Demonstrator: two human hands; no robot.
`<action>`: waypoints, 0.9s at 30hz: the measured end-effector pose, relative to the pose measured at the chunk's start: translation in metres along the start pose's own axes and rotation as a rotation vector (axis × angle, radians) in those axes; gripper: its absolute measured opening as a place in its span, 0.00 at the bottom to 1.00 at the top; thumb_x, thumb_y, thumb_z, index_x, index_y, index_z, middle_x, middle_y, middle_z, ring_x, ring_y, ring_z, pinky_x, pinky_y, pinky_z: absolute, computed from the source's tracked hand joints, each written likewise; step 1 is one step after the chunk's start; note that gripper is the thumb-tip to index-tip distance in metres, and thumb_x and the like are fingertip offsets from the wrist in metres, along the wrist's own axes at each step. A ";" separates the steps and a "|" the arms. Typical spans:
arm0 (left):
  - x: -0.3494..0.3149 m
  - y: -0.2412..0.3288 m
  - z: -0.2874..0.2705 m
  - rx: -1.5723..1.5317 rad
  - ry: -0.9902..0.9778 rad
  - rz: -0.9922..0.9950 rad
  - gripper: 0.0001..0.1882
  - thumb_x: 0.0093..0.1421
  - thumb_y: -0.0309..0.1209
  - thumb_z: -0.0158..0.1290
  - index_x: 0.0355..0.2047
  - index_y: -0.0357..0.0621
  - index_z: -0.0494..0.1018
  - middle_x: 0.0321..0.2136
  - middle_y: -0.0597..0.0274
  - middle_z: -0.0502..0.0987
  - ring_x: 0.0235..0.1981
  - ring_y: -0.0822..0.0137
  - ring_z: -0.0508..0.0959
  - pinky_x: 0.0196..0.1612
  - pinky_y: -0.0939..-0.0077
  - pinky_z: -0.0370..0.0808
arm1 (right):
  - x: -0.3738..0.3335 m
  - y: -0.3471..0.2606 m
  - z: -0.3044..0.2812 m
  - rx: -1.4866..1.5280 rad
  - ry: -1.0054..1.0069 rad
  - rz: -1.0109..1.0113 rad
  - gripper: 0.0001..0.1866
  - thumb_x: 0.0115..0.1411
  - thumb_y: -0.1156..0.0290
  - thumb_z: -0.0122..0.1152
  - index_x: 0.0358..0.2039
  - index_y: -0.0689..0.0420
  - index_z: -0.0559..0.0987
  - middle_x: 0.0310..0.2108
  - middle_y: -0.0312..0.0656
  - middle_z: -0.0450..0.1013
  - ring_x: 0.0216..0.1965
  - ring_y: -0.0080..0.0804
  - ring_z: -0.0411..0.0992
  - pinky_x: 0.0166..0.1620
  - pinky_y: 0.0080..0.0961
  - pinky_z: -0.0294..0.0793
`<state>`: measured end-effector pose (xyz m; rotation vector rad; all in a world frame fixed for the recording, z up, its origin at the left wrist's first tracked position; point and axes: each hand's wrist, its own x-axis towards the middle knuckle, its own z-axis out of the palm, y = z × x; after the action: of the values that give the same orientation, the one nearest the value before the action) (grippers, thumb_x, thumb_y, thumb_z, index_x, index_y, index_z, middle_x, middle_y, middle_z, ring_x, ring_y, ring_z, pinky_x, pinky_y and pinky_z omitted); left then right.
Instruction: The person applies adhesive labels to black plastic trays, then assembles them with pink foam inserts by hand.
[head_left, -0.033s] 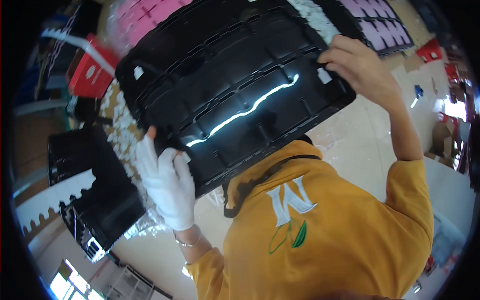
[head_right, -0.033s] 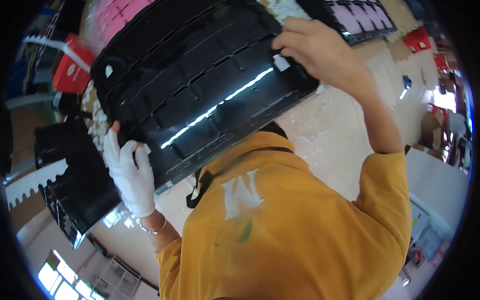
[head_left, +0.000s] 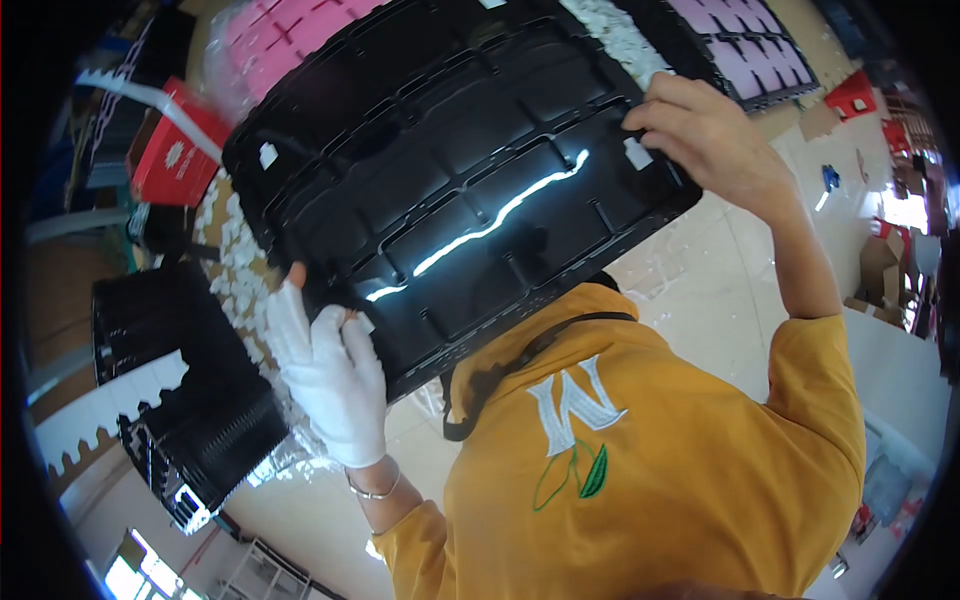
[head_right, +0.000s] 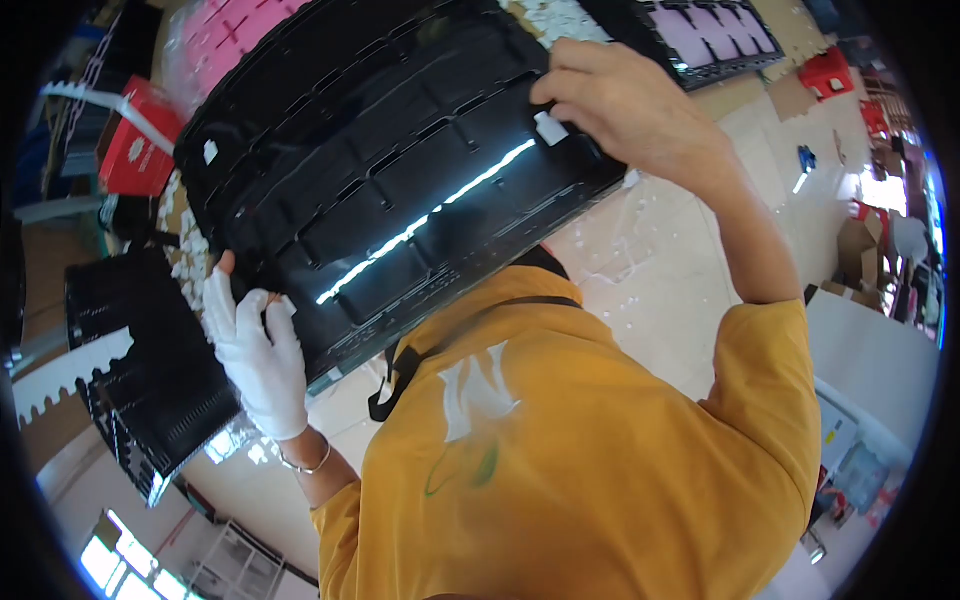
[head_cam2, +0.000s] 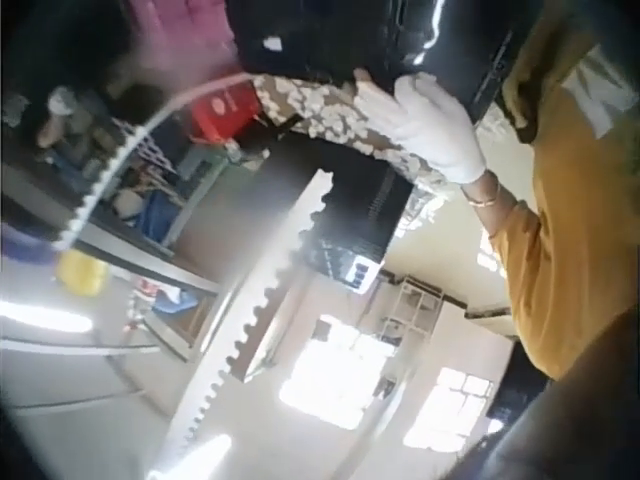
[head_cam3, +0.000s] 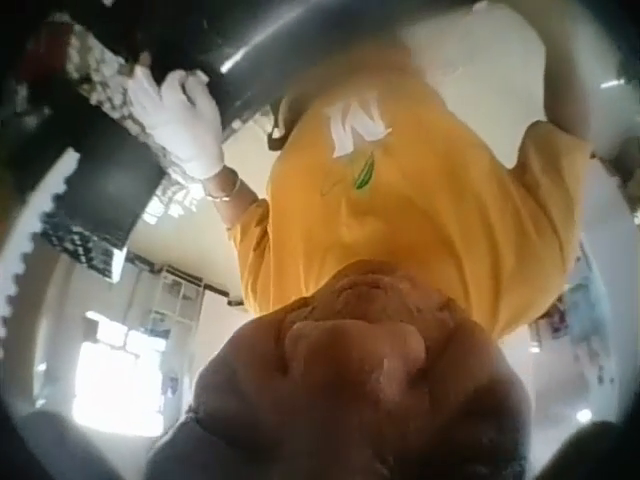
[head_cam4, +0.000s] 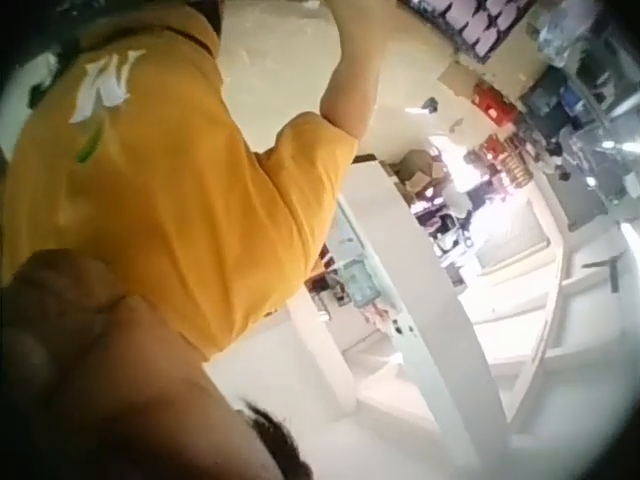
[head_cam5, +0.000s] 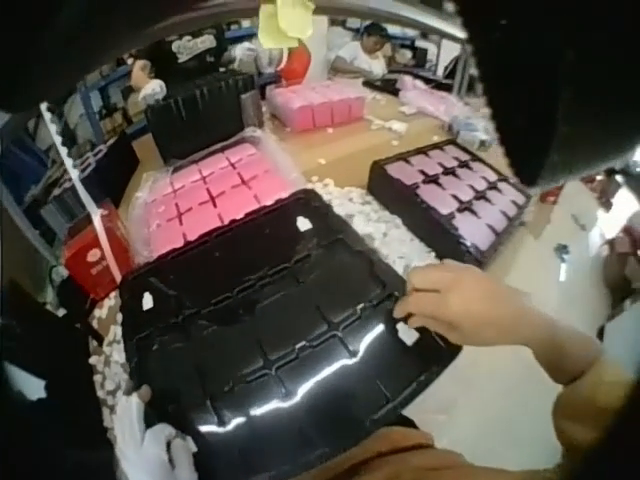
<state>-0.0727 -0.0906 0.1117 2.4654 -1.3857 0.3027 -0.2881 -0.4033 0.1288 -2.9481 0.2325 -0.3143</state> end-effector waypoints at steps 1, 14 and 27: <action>-0.001 -0.001 0.001 -0.019 -0.002 -0.004 0.06 0.49 0.17 0.54 0.29 0.35 0.70 0.52 0.44 0.70 0.52 0.42 0.68 0.55 0.54 0.65 | -0.001 -0.002 0.000 -0.013 -0.013 0.009 0.07 0.52 0.75 0.63 0.33 0.59 0.77 0.32 0.42 0.68 0.37 0.42 0.71 0.40 0.34 0.70; -0.002 0.001 0.002 -0.007 -0.031 -0.071 0.05 0.52 0.18 0.54 0.30 0.36 0.71 0.54 0.48 0.70 0.54 0.47 0.69 0.53 0.59 0.70 | 0.002 -0.002 -0.003 0.081 -0.102 0.054 0.05 0.52 0.74 0.63 0.28 0.58 0.75 0.29 0.39 0.68 0.33 0.39 0.70 0.40 0.34 0.69; -0.002 0.002 0.005 -0.021 -0.067 -0.109 0.03 0.56 0.20 0.50 0.30 0.33 0.73 0.57 0.50 0.68 0.57 0.48 0.67 0.58 0.59 0.67 | -0.015 -0.007 -0.006 -0.007 -0.024 -0.097 0.06 0.57 0.72 0.59 0.26 0.58 0.71 0.28 0.39 0.62 0.33 0.38 0.64 0.38 0.30 0.65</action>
<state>-0.0755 -0.0921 0.1069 2.5444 -1.2669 0.1819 -0.3025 -0.3944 0.1330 -2.9744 0.0871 -0.2906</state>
